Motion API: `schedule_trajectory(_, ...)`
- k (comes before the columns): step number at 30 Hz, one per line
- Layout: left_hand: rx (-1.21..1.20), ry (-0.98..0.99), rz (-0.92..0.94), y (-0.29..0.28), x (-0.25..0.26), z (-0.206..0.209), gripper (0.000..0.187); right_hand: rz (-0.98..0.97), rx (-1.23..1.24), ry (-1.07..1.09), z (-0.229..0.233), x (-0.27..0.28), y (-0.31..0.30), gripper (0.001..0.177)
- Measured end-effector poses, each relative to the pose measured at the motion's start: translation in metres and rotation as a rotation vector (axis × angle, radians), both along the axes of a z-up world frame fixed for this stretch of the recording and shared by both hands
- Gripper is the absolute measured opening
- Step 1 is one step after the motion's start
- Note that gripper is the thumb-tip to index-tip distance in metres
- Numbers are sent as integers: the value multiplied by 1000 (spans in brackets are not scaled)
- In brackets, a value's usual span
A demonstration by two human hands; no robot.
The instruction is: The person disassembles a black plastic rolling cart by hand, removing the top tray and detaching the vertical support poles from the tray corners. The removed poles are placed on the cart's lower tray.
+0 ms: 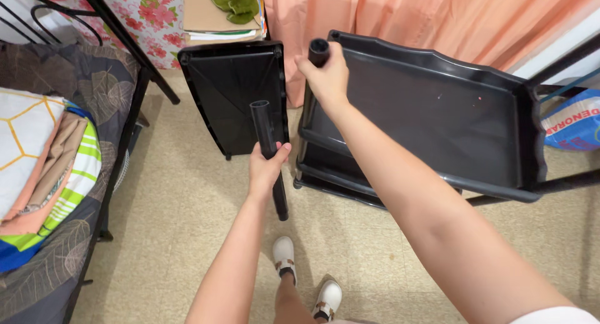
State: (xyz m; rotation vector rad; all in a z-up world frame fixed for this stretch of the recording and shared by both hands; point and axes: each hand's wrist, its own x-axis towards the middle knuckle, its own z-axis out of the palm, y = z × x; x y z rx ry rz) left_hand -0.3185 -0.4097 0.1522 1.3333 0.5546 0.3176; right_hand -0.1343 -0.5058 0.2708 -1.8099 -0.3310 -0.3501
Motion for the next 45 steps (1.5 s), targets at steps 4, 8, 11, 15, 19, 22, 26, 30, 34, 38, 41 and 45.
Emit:
schedule_trajectory(4,56,71,-13,9,57,-31,35,54,261,-126,-4,-23,19,27)
schedule_trajectory(8,-404,184,-86,-8,102,-66,37,126,469,104,2,-2,34,24)
schedule_trajectory(11,-599,210,-134,-18,133,-74,27,27,375,98,12,23,26,27)
schedule_trajectory(15,-713,211,-144,-7,162,-62,19,-56,372,51,15,45,35,25)
schedule_trajectory(19,-637,129,-232,0,196,-52,19,-157,272,65,18,83,50,26)
schedule_trajectory(22,-478,112,-341,2,206,-59,21,-133,238,-8,12,102,64,25)
schedule_trajectory(26,-500,213,-425,17,197,-75,28,-81,380,129,5,112,68,29)
schedule_trajectory(30,-717,311,-336,15,187,-80,51,59,341,134,5,118,56,24)
schedule_trajectory(34,-722,246,-337,9,187,-87,53,331,361,213,6,124,39,18)
schedule_trajectory(38,-619,280,-358,12,193,-96,49,627,341,360,14,136,22,11)
schedule_trajectory(41,-509,227,-318,16,192,-95,46,725,267,464,22,146,13,15)
schedule_trajectory(45,-404,80,-43,31,186,-66,56,456,84,263,22,123,21,23)
